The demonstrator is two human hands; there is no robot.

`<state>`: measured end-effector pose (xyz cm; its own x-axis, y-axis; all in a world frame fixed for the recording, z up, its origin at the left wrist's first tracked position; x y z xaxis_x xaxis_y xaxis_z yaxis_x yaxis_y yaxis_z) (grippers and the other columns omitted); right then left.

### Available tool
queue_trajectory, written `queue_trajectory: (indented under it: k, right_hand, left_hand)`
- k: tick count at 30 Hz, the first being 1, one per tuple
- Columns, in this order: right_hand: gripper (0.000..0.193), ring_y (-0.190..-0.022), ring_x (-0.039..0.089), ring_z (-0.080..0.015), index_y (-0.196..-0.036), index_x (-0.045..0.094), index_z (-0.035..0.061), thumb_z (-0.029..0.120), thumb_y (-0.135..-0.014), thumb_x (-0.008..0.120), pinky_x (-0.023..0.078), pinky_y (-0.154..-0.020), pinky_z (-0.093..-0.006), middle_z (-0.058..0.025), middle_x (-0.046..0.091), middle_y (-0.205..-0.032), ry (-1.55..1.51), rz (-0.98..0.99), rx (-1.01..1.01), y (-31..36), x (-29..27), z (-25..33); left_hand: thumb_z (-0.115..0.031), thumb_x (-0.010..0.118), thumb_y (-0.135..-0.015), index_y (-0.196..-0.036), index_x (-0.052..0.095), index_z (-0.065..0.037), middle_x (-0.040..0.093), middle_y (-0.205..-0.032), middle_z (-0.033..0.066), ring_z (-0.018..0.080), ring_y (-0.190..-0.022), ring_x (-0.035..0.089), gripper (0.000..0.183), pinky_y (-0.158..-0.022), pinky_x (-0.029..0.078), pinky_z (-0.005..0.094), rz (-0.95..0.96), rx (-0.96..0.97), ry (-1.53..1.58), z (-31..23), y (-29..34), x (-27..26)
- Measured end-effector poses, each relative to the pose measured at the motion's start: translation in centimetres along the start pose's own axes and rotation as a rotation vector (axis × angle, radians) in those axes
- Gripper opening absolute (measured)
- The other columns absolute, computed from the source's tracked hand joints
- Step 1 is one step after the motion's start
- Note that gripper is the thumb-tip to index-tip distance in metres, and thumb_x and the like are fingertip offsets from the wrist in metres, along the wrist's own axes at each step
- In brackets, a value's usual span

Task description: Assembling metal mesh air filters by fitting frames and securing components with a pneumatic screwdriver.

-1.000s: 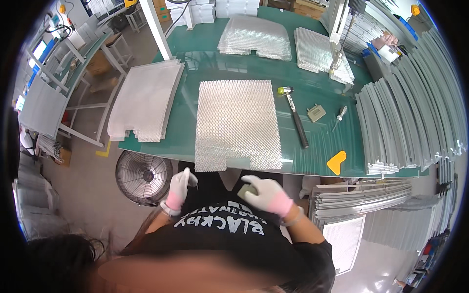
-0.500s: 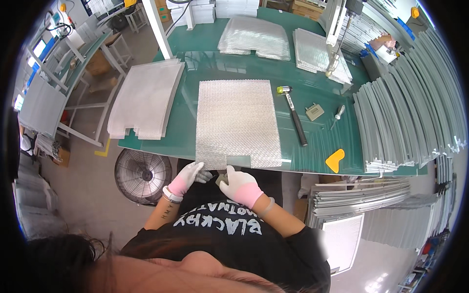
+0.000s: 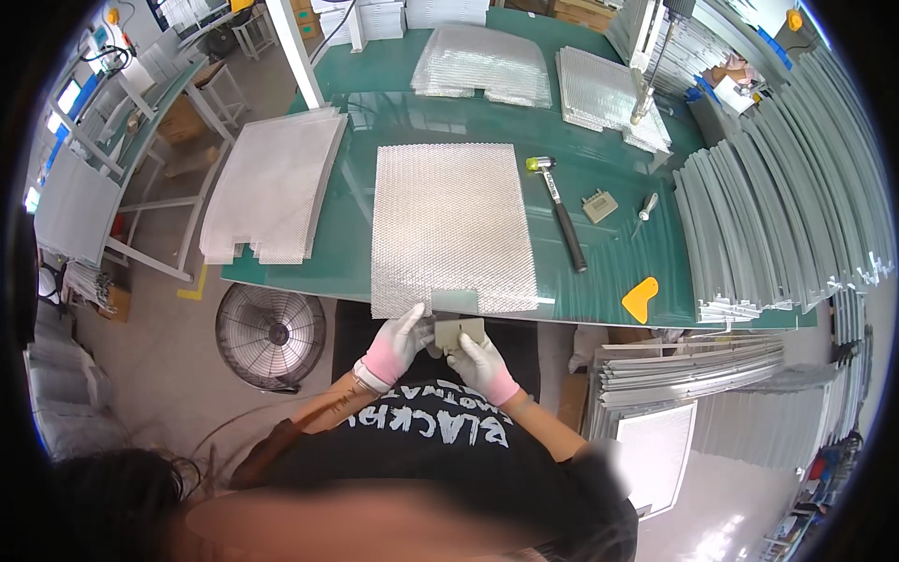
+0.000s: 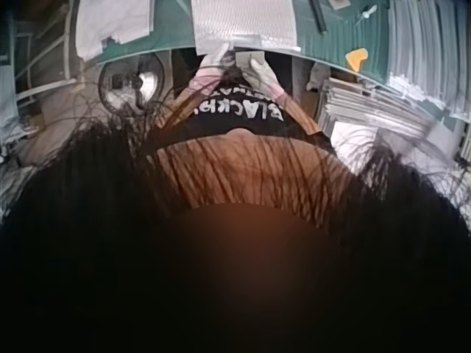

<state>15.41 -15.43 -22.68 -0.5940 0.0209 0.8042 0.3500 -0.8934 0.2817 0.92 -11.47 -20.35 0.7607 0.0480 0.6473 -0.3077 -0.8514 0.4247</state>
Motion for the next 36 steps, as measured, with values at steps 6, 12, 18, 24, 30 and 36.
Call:
queue_trajectory:
  k: [6, 12, 18, 24, 30, 36]
  right_hand:
    - [0.022, -0.089, 0.060, -0.0121, -0.120, 0.055, 0.0147, 0.020, -0.099, 0.057, 0.046, -0.068, -0.0255, -0.0012, 0.063, -0.110, -0.014, -0.063, -0.007, -0.7, -0.1, -0.2]
    - [0.020, -0.079, 0.062, -0.0107, -0.114, 0.057, 0.0076, 0.019, -0.098, 0.060, 0.050, -0.062, -0.0241, -0.0032, 0.066, -0.099, 0.283, -0.218, -0.045, -0.2, 0.8, 0.9]
    - [0.027, -0.069, 0.063, -0.0102, -0.110, 0.058, -0.0016, 0.021, -0.095, 0.064, 0.054, -0.062, -0.0241, -0.0061, 0.067, -0.088, 0.613, -0.325, -0.105, 0.4, 2.1, 2.4]
    - [0.029, -0.075, 0.064, -0.0123, -0.107, 0.057, -0.0015, 0.025, -0.097, 0.061, 0.054, -0.065, -0.0276, -0.0075, 0.066, -0.090, 0.793, -0.336, -0.172, 0.1, 1.3, 2.4]
    - [0.027, -0.082, 0.065, -0.0176, -0.101, 0.056, 0.0003, 0.027, -0.100, 0.053, 0.053, -0.076, -0.0321, -0.0085, 0.065, -0.093, 0.360, -0.570, -0.347, 1.3, -0.8, 3.7]
    - [0.026, -0.067, 0.060, -0.0105, -0.098, 0.059, 0.0026, 0.029, -0.099, 0.058, 0.048, -0.060, -0.0239, -0.0052, 0.065, -0.082, 0.416, -0.643, -0.231, 1.4, -0.8, 3.7]
  left_hand:
    - [-0.021, 0.063, -0.096, -0.112, 0.061, 0.005, 0.066, -0.105, 0.0114, 0.0224, -0.094, 0.066, 0.031, -0.086, 0.054, 0.0368, -0.051, 0.042, -0.012, 0.2, -0.1, -0.4]
    - [-0.021, 0.064, -0.096, -0.109, 0.065, 0.006, 0.068, -0.104, 0.0098, 0.0175, -0.088, 0.066, 0.030, -0.082, 0.054, 0.0317, -0.126, 0.098, -0.295, 0.4, 0.8, -1.4]
    - [-0.024, 0.054, -0.101, -0.113, 0.062, 0.005, 0.067, -0.105, 0.0110, 0.0189, -0.095, 0.064, 0.032, -0.086, 0.053, 0.0340, -0.033, 0.018, -0.193, 1.5, 1.6, -1.1]
    - [-0.031, 0.060, -0.098, -0.109, 0.066, 0.002, 0.068, -0.098, 0.0044, 0.0100, -0.084, 0.062, 0.035, -0.076, 0.051, 0.0262, 0.019, -0.007, -0.214, 2.6, 0.9, -0.7]
    - [-0.034, 0.056, -0.100, -0.114, 0.062, 0.002, 0.068, -0.092, 0.0038, 0.0074, -0.073, 0.061, 0.039, -0.065, 0.048, 0.0218, 0.048, -0.130, -0.593, 1.7, 1.3, -0.2]
    - [-0.032, 0.055, -0.101, -0.119, 0.058, 0.004, 0.068, -0.106, 0.0087, 0.0130, -0.082, 0.067, 0.040, -0.067, 0.051, 0.0227, 0.089, -0.122, -0.294, 2.8, 1.3, -0.4]
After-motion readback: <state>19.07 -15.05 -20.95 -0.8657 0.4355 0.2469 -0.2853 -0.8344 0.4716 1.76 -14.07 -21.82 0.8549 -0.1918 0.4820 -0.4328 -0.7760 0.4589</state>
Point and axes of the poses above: each hand's wrist, its own y-axis away from the middle knuckle, its own x-axis out of the palm, z = x × y, the point moved 6 cm from there along -y, towards the middle knuckle
